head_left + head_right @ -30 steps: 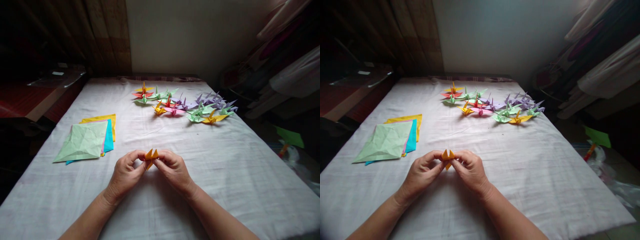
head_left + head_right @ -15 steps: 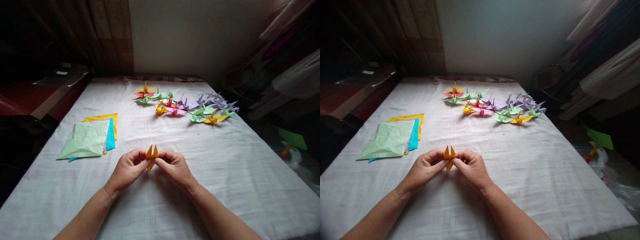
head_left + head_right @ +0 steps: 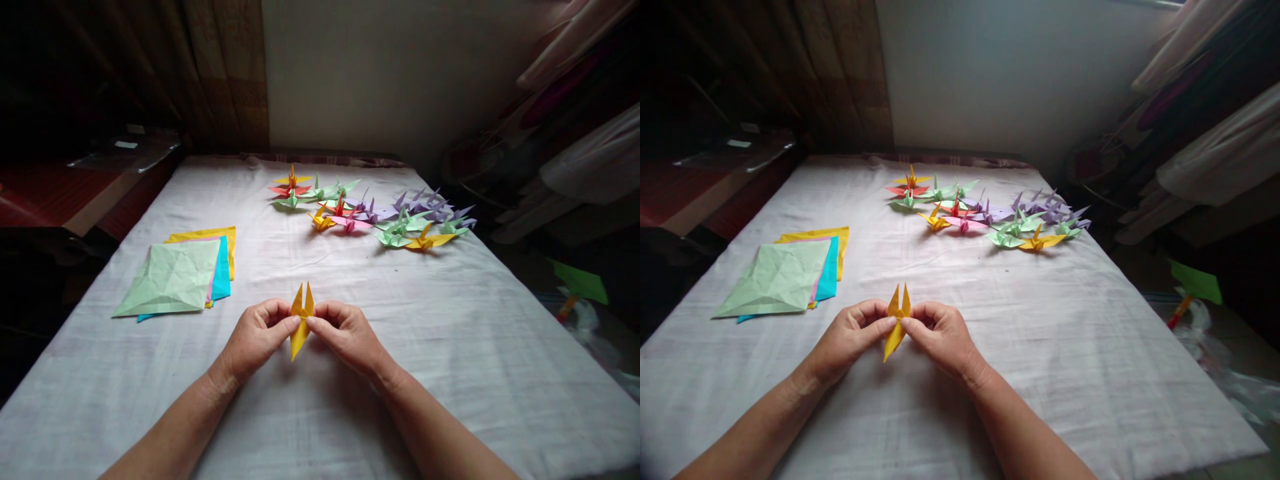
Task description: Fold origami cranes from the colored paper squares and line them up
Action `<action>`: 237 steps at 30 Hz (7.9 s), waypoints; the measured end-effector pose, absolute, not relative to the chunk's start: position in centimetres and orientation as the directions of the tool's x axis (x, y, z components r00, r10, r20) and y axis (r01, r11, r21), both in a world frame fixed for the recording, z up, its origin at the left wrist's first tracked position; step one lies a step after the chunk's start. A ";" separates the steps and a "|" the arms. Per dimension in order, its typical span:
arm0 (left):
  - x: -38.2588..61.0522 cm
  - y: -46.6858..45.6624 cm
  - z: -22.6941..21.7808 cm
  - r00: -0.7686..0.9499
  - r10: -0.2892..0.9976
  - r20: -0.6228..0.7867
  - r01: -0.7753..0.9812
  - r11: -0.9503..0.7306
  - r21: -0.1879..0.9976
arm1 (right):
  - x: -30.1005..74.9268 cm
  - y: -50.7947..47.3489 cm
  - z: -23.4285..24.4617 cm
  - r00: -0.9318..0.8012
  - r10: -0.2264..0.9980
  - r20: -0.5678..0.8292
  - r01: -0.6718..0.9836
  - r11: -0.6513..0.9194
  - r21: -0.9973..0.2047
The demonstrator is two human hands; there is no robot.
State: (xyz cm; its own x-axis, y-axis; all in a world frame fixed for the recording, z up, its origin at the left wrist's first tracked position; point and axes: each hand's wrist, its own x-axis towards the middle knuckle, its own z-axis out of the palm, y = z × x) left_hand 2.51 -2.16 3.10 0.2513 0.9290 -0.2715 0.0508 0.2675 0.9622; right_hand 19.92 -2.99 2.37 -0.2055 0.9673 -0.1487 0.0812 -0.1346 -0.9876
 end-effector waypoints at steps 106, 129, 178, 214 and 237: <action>2.3 -2.4 3.2 0.441 0.800 -0.406 0.034 0.437 0.899 | 20.3 -3.4 1.6 -0.111 0.973 0.202 0.289 0.226 -0.930; 2.9 -2.4 3.4 0.247 0.860 -0.446 -0.068 0.474 0.878 | 20.8 -3.5 2.3 -0.260 0.722 0.641 0.536 0.660 -0.526; 3.1 -2.5 3.3 0.270 0.851 -0.451 -0.097 0.490 0.866 | 20.6 -3.6 2.2 -0.271 0.649 0.711 0.631 0.678 -0.378; 3.1 -2.6 3.3 0.215 0.878 -0.428 -0.185 0.467 0.864 | 19.7 -4.1 2.1 -0.196 0.865 0.462 0.439 0.499 -0.747; 3.4 -2.9 3.1 0.254 0.884 -0.392 -0.179 0.441 0.880 | 19.1 -4.3 1.8 -0.192 0.880 0.435 0.425 0.474 -0.771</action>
